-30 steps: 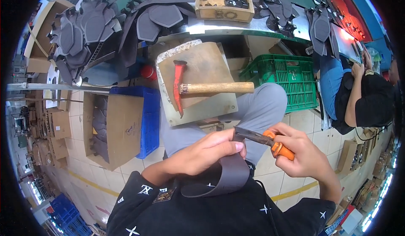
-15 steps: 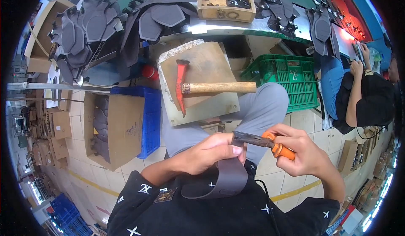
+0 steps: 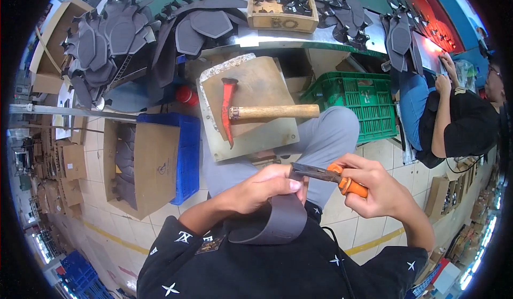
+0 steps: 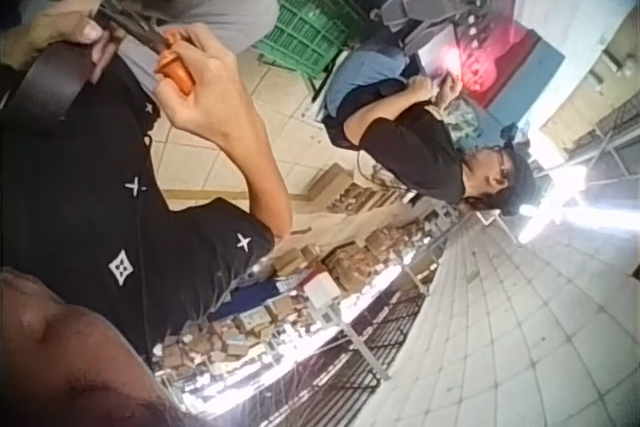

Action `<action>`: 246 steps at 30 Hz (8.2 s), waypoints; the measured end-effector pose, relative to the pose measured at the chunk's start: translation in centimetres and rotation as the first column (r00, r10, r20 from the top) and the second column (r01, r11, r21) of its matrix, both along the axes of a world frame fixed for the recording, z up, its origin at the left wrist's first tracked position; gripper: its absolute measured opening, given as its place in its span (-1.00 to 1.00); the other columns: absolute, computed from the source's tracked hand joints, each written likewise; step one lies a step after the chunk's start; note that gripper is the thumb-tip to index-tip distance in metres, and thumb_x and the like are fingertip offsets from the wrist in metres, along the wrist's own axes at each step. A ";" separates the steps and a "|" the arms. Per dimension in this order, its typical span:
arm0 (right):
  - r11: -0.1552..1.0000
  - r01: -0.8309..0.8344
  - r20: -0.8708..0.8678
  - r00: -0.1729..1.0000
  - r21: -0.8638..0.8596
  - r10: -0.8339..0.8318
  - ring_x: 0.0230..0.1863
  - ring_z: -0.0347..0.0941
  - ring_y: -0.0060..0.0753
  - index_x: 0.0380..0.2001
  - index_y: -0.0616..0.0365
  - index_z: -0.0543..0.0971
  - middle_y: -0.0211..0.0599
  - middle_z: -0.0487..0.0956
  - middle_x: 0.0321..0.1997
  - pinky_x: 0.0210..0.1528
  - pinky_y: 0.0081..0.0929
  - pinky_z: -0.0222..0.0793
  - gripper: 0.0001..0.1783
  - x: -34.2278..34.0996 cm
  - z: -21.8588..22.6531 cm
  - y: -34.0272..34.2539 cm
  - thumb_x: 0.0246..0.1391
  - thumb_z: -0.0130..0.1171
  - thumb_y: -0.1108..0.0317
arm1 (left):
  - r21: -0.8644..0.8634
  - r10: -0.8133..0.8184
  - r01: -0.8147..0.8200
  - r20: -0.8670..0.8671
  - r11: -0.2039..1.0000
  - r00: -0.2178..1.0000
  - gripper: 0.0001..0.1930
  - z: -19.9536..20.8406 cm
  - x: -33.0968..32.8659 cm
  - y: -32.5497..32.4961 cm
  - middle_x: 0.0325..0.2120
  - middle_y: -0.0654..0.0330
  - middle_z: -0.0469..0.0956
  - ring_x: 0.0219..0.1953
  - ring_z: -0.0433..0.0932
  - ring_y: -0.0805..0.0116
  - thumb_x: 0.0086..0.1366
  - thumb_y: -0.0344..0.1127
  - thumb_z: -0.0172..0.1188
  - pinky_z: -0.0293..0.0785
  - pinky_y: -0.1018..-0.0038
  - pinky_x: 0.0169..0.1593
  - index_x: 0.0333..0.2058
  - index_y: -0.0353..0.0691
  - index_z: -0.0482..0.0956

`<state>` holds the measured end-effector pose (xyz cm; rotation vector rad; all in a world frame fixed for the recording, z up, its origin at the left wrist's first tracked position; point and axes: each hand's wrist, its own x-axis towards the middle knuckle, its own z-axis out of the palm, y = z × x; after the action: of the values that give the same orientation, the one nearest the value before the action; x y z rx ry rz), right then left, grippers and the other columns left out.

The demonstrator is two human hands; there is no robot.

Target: Assembling and preparing shoe components using a hammer and pliers.

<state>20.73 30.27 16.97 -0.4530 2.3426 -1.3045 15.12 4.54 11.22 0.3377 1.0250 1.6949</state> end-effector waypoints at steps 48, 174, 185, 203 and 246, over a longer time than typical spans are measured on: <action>0.954 0.212 -0.077 0.969 -0.213 -0.233 0.25 0.38 0.08 -0.24 0.31 0.59 0.04 0.43 0.21 0.38 0.08 -0.01 -0.74 4.6 -5.3 2.5 -0.06 0.27 0.47 | -0.306 -0.123 0.090 -0.089 0.948 0.988 -0.73 4.2 -0.2 4.1 -0.37 0.14 0.60 -0.29 0.54 0.45 0.40 -0.22 -0.01 0.42 0.52 -0.14 -0.26 -0.33 0.55; 0.993 0.096 -0.129 0.986 -0.072 -0.104 -0.02 0.49 0.07 -0.31 0.34 0.50 0.09 0.47 0.02 0.01 -0.27 0.42 -0.79 2.7 -1.7 1.5 -0.04 0.29 0.54 | -0.265 -0.171 0.117 -0.193 0.957 0.966 -0.73 4.2 -0.1 2.6 -0.32 0.18 0.58 -0.21 0.49 0.45 0.41 -0.23 0.00 0.37 0.50 -0.07 -0.24 -0.33 0.55; 0.986 0.064 -0.151 0.985 -0.155 -0.088 -0.14 0.49 0.06 -0.31 0.38 0.51 0.03 0.51 -0.13 -0.06 -0.25 0.44 -0.74 2.5 -2.0 0.6 -0.14 0.28 0.57 | -0.213 -0.162 0.133 -0.124 0.968 0.979 -0.72 3.7 0.0 1.6 -0.34 0.21 0.58 -0.26 0.48 0.48 0.37 -0.21 0.05 0.35 0.54 -0.14 -0.34 -0.34 0.58; 0.995 0.081 -0.086 0.993 -0.050 -0.085 -0.09 0.45 0.10 -0.27 0.41 0.52 0.03 0.49 -0.14 -0.02 -0.22 0.43 -0.67 2.8 -0.8 -0.2 -0.22 0.25 0.58 | -0.243 -0.155 0.109 -0.179 0.964 0.972 -0.72 3.7 0.2 1.0 -0.34 0.18 0.58 -0.22 0.51 0.43 0.40 -0.26 -0.04 0.40 0.48 -0.09 -0.23 -0.38 0.54; 0.458 0.808 -0.564 0.588 0.371 -0.580 -0.48 0.50 0.12 -0.35 0.27 0.57 0.05 0.56 -0.51 -0.41 -0.05 0.39 -0.80 -2.6 -35.2 26.5 -0.01 0.18 0.34 | -0.087 -0.075 0.056 -0.239 0.995 0.968 -0.75 4.3 -1.1 1.1 -0.33 0.09 0.55 -0.26 0.50 0.37 0.39 -0.24 0.02 0.40 0.43 -0.10 -0.28 -0.33 0.53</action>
<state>18.16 56.78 -18.25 0.6648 3.2604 -0.6323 14.06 5.62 15.52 0.5306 1.2431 1.5744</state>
